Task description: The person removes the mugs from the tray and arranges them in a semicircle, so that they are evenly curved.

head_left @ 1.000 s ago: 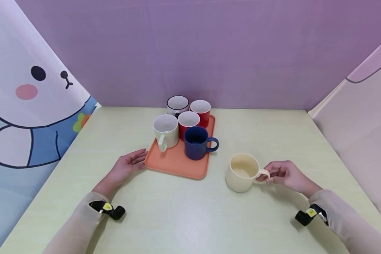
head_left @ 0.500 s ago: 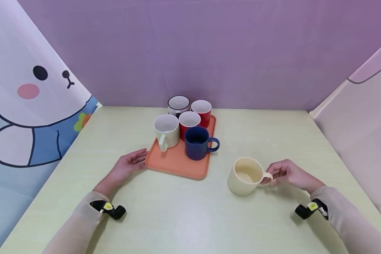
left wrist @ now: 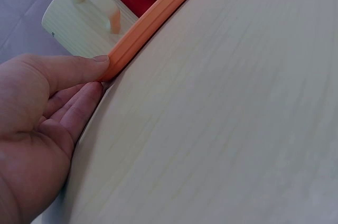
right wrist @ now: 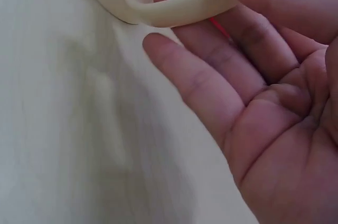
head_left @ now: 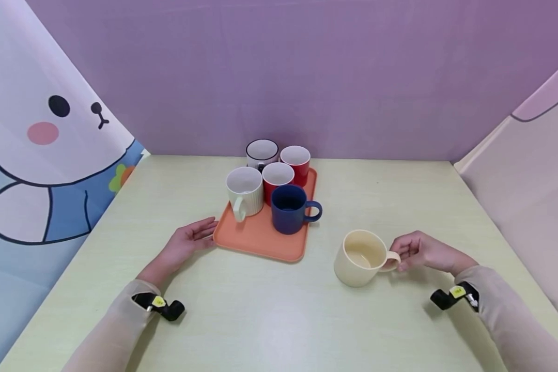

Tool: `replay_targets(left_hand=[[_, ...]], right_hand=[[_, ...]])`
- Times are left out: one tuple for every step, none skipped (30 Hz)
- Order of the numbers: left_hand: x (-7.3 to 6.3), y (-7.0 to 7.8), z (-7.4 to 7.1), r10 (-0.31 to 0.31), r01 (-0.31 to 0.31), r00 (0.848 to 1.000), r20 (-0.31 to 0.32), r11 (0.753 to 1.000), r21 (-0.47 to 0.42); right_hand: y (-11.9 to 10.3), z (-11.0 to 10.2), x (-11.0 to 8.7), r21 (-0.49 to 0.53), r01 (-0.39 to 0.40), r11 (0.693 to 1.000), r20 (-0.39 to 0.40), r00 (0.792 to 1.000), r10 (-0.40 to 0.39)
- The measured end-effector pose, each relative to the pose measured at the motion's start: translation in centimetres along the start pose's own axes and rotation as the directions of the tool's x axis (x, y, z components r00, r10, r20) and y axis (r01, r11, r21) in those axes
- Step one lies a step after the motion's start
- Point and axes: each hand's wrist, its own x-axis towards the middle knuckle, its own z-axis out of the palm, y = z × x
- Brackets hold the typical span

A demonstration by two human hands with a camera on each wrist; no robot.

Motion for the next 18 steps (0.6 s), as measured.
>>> replay_targets(left_hand=[[0.0,0.0,0.0,-0.002,0.002,1.0,-0.003,1.0,0.0],[0.0,0.0,0.0,-0.002,0.002,1.0,-0.004,1.0,0.002],[0.0,0.0,0.0,-0.002,0.002,1.0,-0.004,1.0,0.001],[0.0,0.0,0.0,-0.002,0.002,1.0,-0.005,1.0,0.002],[0.0,0.0,0.0,-0.002,0.002,1.0,-0.005,1.0,0.002],[0.1,0.0,-0.1,-0.002,0.002,1.0,-0.005,1.0,0.002],[0.1,0.0,-0.1,-0.001,0.001,1.0,-0.004,1.0,0.001],[0.1,0.0,-0.1,-0.001,0.001,1.0,-0.004,1.0,0.001],[0.1,-0.1,-0.1,-0.001,0.001,1.0,-0.004,1.0,0.001],[0.1,-0.1,-0.1,-0.001,0.001,1.0,-0.005,1.0,0.001],[0.1,-0.1,-0.1,-0.001,0.001,1.0,-0.005,1.0,0.0],[0.1,-0.1,0.0,-0.003,0.003,1.0,-0.005,1.0,-0.001],[0.0,-0.1,0.0,-0.004,0.004,1.0,-0.005,1.0,-0.001],[0.0,-0.1,0.0,-0.006,0.006,1.0,-0.005,1.0,-0.001],[0.0,-0.1,0.0,-0.008,0.008,1.0,-0.005,1.0,0.0],[0.0,0.0,0.0,-0.008,0.008,1.0,-0.004,1.0,0.0],[0.0,0.0,0.0,-0.006,0.006,1.0,-0.002,1.0,-0.003],[0.0,0.0,0.0,-0.005,0.005,1.0,-0.001,1.0,-0.003]], right_hand=[[-0.1,-0.1,0.0,0.008,-0.003,1.0,0.006,1.0,0.002],[-0.3,-0.2,0.0,0.021,-0.007,1.0,0.015,1.0,0.006],[-0.4,-0.4,0.0,0.036,-0.012,0.999,0.027,1.0,0.011],[-0.6,-0.5,0.0,0.049,-0.017,0.999,0.036,0.999,0.015],[-0.9,-0.7,0.0,0.058,-0.025,0.998,0.043,0.999,0.022],[-1.1,-0.8,0.1,0.063,-0.035,0.997,0.048,0.998,0.032],[-1.4,-1.0,0.1,0.064,-0.043,0.997,0.049,0.998,0.04],[-1.6,-1.1,0.2,0.062,-0.05,0.997,0.051,0.998,0.047],[-1.9,-1.3,0.3,0.06,-0.054,0.997,0.051,0.997,0.051],[-2.2,-1.5,0.4,0.055,-0.054,0.997,0.05,0.997,0.051],[-2.6,-1.6,0.5,0.049,-0.056,0.997,0.049,0.997,0.053],[-2.9,-1.8,0.7,0.036,-0.053,0.998,0.046,0.998,0.052],[-3.2,-1.9,0.8,0.021,-0.049,0.999,0.041,0.998,0.048],[-3.5,-2.1,1.0,0.005,-0.046,0.999,0.035,0.998,0.046],[-3.9,-2.2,1.2,-0.019,-0.045,0.999,0.024,0.999,0.045],[-4.3,-2.3,1.4,-0.046,-0.046,0.998,0.008,0.999,0.047],[-4.6,-2.4,1.6,-0.078,-0.051,0.996,-0.015,0.999,0.05],[-4.9,-2.5,1.9,-0.114,-0.06,0.992,-0.042,0.998,0.056]])
